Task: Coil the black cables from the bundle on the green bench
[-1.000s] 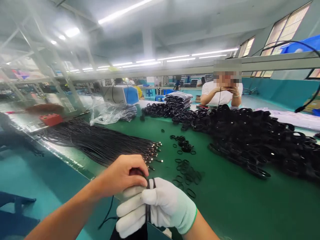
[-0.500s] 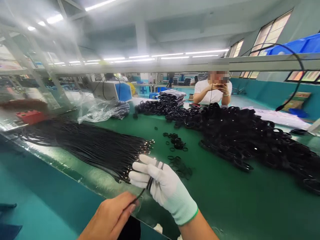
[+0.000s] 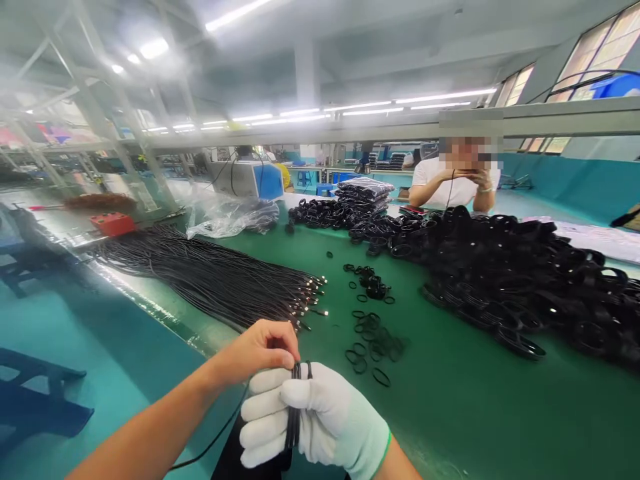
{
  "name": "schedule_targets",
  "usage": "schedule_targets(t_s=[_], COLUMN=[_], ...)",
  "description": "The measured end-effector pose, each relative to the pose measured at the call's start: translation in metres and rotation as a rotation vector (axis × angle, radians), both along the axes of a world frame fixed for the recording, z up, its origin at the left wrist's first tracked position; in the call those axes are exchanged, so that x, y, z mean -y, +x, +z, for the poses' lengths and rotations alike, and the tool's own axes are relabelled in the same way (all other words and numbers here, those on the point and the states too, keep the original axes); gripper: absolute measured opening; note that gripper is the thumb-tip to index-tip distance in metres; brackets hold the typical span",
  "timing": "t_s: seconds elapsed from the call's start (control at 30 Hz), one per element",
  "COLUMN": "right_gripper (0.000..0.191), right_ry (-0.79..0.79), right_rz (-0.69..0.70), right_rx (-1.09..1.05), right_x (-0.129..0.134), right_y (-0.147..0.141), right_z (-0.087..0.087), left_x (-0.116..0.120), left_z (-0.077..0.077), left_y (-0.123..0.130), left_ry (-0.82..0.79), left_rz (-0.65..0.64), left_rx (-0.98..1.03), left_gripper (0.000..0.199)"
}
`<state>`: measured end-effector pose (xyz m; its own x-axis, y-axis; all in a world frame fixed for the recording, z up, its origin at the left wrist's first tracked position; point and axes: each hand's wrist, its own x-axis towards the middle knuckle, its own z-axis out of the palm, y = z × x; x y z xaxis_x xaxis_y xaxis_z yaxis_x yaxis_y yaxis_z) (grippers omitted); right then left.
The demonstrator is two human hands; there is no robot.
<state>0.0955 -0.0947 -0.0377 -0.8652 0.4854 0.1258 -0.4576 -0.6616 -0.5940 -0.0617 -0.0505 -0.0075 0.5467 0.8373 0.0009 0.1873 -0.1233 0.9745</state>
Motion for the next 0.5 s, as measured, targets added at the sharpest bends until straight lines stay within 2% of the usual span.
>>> schedule_targets(t_s=[0.07,0.13,0.2,0.23,0.3,0.4,0.5], right_gripper=[0.033,0.032,0.028,0.025,0.023,0.028,0.032], right_ry=[-0.121,-0.161,-0.138,-0.125,-0.103,-0.082,-0.022], right_rz=[-0.105,-0.265,-0.399,-0.456,-0.541,-0.649,-0.671], right_rx=[-0.046,-0.074,-0.078,-0.061,0.008,0.137,0.276], right_x=[-0.001,-0.004,-0.011,-0.015,-0.022,-0.028,-0.023], right_y=[-0.003,-0.001,0.006,0.01,0.017,0.02,0.019], right_z=[0.005,0.012,0.017,0.019,0.021,0.019,0.016], left_x=[0.009,0.022,0.036,0.043,0.056,0.068,0.068], left_z=[-0.019,-0.038,-0.05,-0.053,-0.052,-0.038,-0.024], left_y=[0.002,0.001,-0.003,-0.004,-0.006,0.002,0.012], left_ry=[-0.11,-0.189,-0.189,-0.138,0.034,0.292,0.497], left_rz=[0.089,0.137,0.17,0.196,0.239,0.234,0.218], left_rx=[0.062,0.05,-0.051,-0.129,-0.314,-0.587,-0.735], left_gripper=[0.017,0.023,0.029,0.031,0.029,0.026,0.028])
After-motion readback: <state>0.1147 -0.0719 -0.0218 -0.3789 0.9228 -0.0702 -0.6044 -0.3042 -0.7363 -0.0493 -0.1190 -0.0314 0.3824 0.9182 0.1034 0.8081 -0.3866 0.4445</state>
